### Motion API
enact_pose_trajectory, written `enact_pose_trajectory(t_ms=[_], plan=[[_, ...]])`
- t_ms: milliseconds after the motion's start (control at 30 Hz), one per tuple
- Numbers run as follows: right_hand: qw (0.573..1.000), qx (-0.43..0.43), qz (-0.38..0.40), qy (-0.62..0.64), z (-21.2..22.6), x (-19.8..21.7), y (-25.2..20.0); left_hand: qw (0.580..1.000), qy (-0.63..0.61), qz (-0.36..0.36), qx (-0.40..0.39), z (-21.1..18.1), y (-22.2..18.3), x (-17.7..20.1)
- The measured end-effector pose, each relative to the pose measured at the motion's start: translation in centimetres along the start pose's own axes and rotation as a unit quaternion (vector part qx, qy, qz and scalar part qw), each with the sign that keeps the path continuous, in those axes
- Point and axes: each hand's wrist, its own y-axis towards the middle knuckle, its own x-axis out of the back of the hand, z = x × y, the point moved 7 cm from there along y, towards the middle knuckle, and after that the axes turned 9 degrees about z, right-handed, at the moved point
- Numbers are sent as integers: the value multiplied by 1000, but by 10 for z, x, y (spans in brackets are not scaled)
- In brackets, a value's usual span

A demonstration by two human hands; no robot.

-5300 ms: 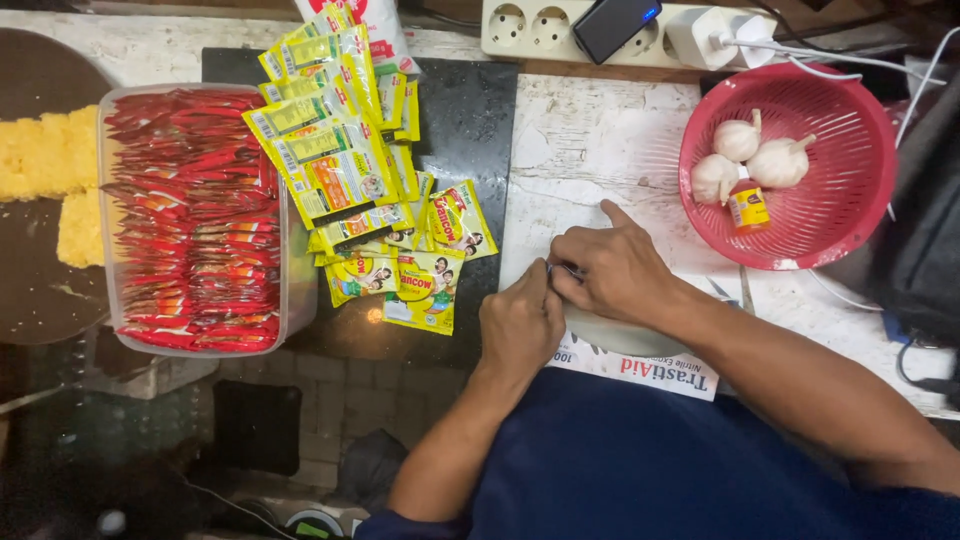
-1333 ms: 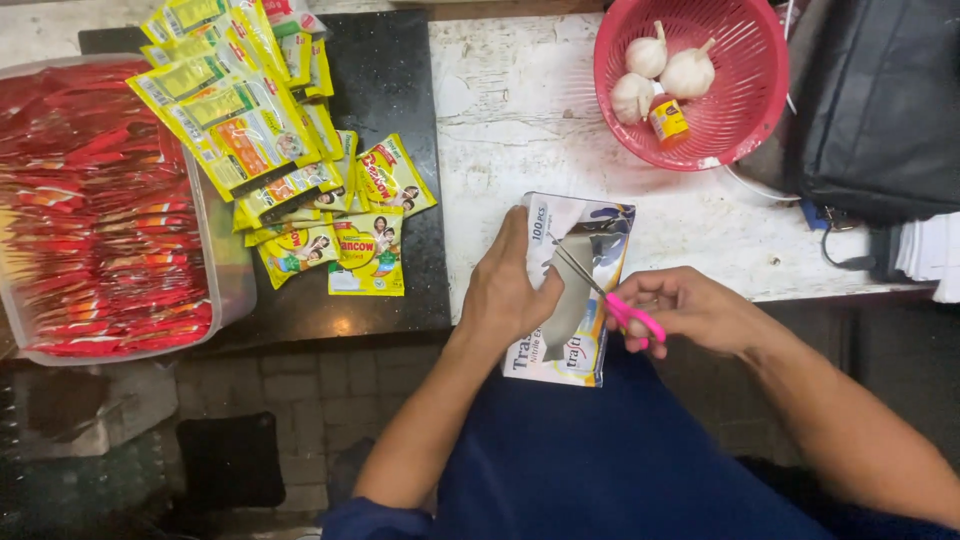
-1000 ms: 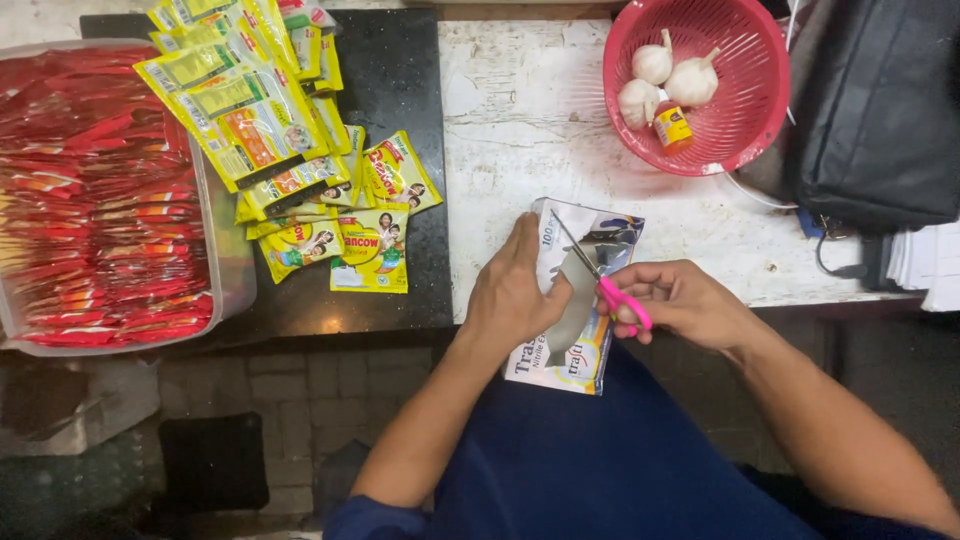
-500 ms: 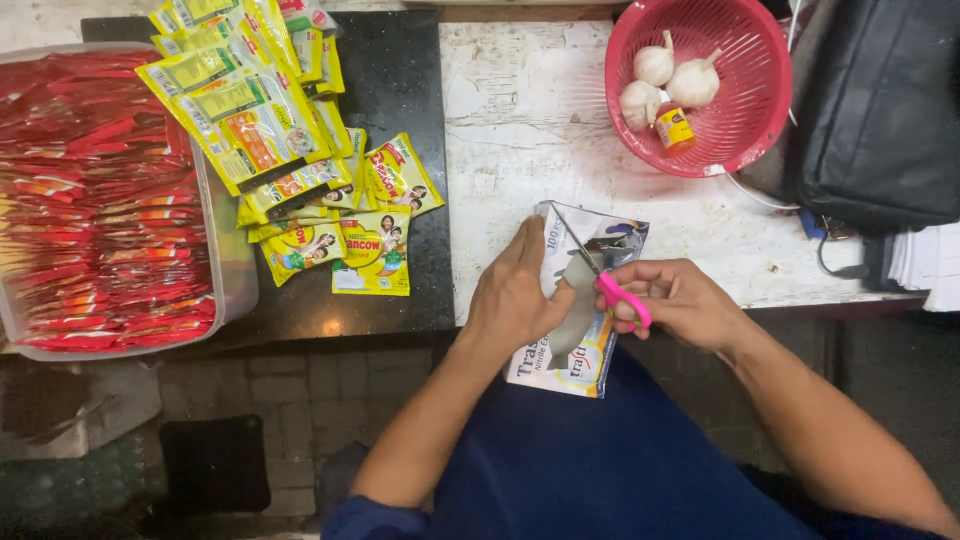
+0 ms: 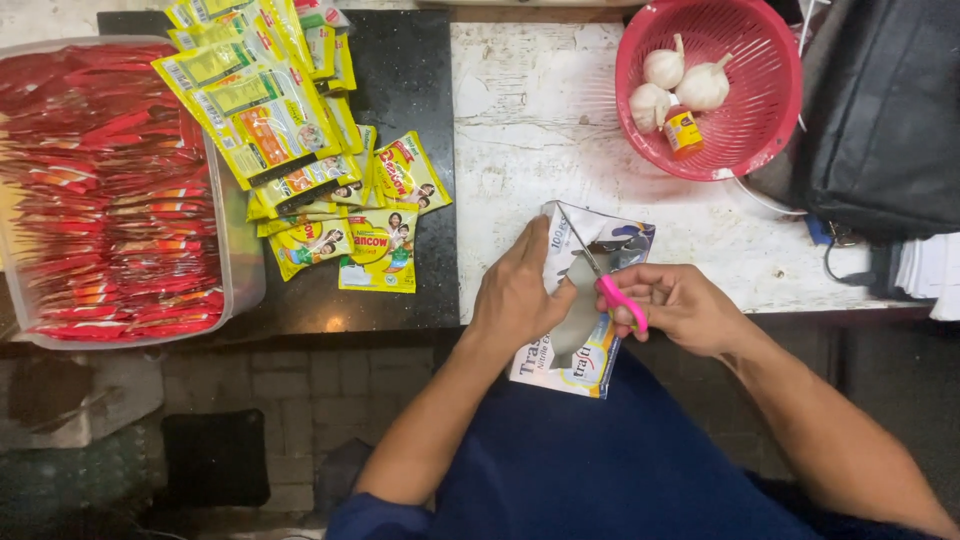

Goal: Opening a box of seasoning packets with scissors and organizing them into neat stacks on a counter.

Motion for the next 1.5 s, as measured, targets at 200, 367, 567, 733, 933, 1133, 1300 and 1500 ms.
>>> enact_pose_trajectory(t_ms=[200, 367, 567, 733, 933, 1133, 1300, 1500], plan=[[996, 33, -8, 80, 9, -2, -4, 1000, 1, 7, 1, -5, 0, 3], [995, 40, -17, 86, 4, -4, -8, 1000, 3, 7, 9, 3, 1, 1], [996, 48, -40, 59, -4, -9, -10, 1000, -1, 24, 14, 0, 2, 5], [996, 44, -15, 73, 4, -15, -9, 999, 5, 39, 17, 2, 4, 0], [988, 63, -22, 137, 0, -18, 1, 999, 27, 45, -5, -2, 3, 1], [990, 55, -30, 125, 4, -20, 0, 998, 47, 27, -27, -2, -1, 1], [994, 57, -35, 86, 7, -16, 0, 998, 56, 12, -40, -3, 1, 5], [997, 43, -47, 50, 5, -7, -2, 998, 42, 8, -44, 0, 1, 10]])
